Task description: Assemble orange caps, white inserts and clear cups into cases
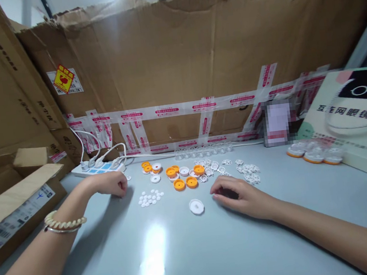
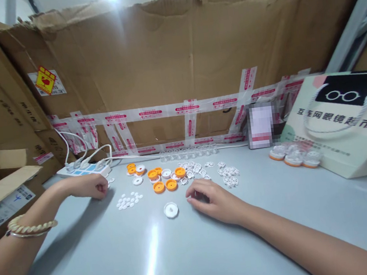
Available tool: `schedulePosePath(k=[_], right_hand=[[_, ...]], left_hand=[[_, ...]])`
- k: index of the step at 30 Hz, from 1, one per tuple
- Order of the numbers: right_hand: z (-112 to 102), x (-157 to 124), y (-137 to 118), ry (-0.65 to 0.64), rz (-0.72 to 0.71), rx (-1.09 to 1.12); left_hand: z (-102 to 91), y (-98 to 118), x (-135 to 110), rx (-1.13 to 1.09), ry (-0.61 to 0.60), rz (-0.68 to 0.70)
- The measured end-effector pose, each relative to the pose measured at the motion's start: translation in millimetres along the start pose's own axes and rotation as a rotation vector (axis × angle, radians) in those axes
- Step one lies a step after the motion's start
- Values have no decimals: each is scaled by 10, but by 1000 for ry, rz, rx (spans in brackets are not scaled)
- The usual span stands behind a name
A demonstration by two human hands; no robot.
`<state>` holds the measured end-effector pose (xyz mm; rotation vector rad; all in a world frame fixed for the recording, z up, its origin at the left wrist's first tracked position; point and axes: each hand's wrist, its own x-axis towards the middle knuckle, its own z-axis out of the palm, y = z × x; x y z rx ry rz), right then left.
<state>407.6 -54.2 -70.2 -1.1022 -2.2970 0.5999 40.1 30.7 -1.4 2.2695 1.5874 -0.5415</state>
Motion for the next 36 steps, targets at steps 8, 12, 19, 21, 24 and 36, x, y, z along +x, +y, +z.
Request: schedulePosePath(k=[8, 12, 19, 21, 24, 36], right_hand=[[9, 2, 12, -3, 0, 2], [27, 10, 10, 6, -14, 28], [69, 44, -59, 7, -36, 23], [89, 58, -104, 6, -84, 3], [155, 84, -179, 1, -110, 24], [383, 225, -117, 68, -43, 225]], left_hand=[[-12, -31, -1, -33, 54, 85], [-38, 141, -39, -83, 190, 165], [-30, 579, -128, -123, 352, 320], [47, 737, -110, -212, 458, 471], [237, 1003, -38, -281, 639, 680], [637, 1308, 296, -34, 1036, 899]])
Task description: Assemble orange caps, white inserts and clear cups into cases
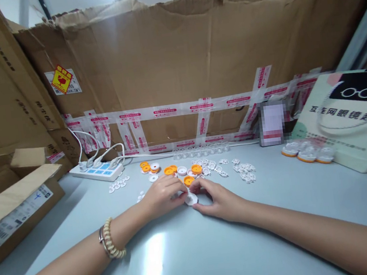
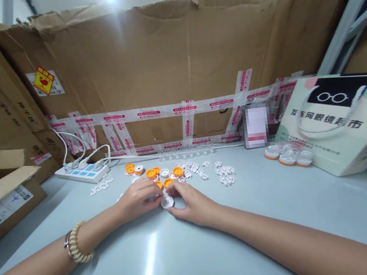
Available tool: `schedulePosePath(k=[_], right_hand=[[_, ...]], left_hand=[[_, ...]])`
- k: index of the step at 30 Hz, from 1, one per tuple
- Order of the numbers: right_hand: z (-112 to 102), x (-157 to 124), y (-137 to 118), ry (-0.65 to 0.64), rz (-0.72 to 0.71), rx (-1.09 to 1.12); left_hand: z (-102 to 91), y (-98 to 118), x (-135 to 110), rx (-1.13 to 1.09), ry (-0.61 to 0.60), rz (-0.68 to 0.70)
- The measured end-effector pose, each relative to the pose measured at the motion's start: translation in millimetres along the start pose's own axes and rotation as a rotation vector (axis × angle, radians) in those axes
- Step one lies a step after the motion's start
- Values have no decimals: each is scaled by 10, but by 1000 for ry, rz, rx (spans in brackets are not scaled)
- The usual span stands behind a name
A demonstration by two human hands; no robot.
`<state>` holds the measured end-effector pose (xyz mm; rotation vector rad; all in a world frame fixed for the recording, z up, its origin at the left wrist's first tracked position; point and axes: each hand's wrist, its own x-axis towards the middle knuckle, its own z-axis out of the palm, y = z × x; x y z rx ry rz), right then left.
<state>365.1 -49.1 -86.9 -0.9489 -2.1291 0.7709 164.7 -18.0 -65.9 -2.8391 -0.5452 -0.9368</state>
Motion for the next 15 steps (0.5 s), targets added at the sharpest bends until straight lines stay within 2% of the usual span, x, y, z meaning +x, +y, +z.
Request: schedulePosePath(k=[7, 15], right_hand=[[-6, 14, -5, -8, -1, -12], [-6, -9, -8, 5, 12, -21]], left_hand=[[69, -2, 1, 67, -40, 80], [-4, -9, -30, 64, -63, 130]])
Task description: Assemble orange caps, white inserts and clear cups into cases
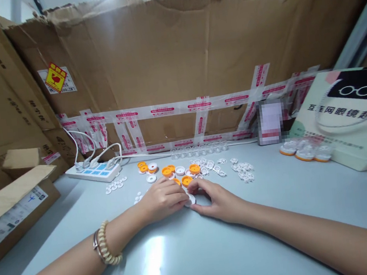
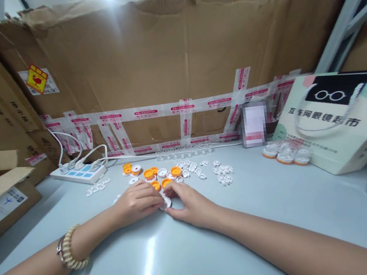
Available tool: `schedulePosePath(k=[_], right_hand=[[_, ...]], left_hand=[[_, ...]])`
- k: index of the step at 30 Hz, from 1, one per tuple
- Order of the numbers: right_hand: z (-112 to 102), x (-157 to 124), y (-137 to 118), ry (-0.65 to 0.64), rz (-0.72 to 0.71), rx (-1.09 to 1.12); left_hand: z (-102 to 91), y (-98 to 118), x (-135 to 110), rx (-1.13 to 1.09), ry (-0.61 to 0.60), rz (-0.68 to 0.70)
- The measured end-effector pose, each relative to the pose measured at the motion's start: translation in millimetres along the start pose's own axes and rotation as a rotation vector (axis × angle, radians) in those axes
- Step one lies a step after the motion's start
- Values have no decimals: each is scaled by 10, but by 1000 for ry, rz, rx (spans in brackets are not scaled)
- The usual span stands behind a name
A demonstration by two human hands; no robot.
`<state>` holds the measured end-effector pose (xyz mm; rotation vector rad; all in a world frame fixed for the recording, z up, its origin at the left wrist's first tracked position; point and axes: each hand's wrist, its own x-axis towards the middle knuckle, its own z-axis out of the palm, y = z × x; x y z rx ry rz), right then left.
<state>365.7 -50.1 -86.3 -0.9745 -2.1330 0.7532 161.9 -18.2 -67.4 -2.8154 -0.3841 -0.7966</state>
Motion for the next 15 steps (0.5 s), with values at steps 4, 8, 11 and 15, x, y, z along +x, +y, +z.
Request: schedulePosePath(k=[4, 8, 11, 15], right_hand=[[-15, 0, -21, 7, 4, 23], [-30, -8, -14, 24, 5, 13], [-33, -17, -7, 34, 13, -36], [-41, -23, -15, 39, 17, -59]], left_hand=[[-26, -17, -34, -48, 45, -47], [-28, 1, -56, -142, -1, -62], [-14, 21, -74, -202, -34, -75], [10, 28, -87, -239, -17, -114]])
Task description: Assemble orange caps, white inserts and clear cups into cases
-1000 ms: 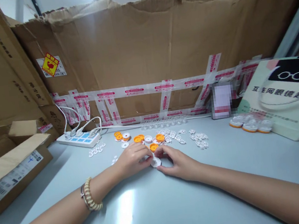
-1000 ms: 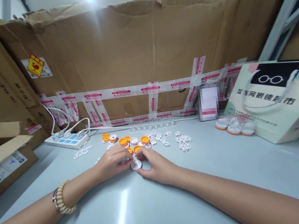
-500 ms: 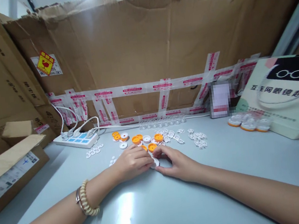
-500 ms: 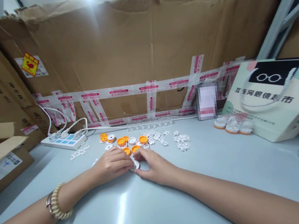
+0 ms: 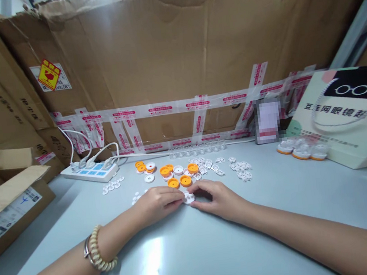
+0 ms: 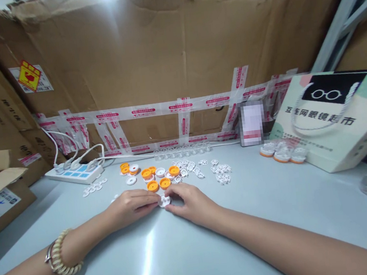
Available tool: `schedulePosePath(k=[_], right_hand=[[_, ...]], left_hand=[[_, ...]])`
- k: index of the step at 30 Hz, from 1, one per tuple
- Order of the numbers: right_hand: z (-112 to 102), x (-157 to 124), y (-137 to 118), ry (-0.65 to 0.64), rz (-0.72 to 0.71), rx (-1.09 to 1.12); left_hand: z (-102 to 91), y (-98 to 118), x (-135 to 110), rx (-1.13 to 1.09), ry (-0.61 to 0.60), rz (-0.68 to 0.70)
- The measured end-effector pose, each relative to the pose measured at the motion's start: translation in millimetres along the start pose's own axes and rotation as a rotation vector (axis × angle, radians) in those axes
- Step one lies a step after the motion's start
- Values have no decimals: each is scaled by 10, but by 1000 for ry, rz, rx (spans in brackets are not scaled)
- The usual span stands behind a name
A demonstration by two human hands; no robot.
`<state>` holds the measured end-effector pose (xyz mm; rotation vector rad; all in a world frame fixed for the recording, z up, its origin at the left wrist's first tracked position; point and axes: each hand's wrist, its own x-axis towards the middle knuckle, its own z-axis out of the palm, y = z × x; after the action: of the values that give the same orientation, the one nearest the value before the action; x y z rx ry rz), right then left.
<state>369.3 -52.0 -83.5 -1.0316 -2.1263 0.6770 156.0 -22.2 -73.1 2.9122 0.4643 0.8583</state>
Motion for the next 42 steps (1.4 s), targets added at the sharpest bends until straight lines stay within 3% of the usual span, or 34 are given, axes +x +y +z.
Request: schedulePosePath(k=[6, 42], right_hand=[[-4, 0, -8, 4, -27, -15], [22, -11, 1, 40, -71, -66]], left_hand=[[14, -3, 15, -15, 35, 15], [58, -59, -72, 56, -10, 45]])
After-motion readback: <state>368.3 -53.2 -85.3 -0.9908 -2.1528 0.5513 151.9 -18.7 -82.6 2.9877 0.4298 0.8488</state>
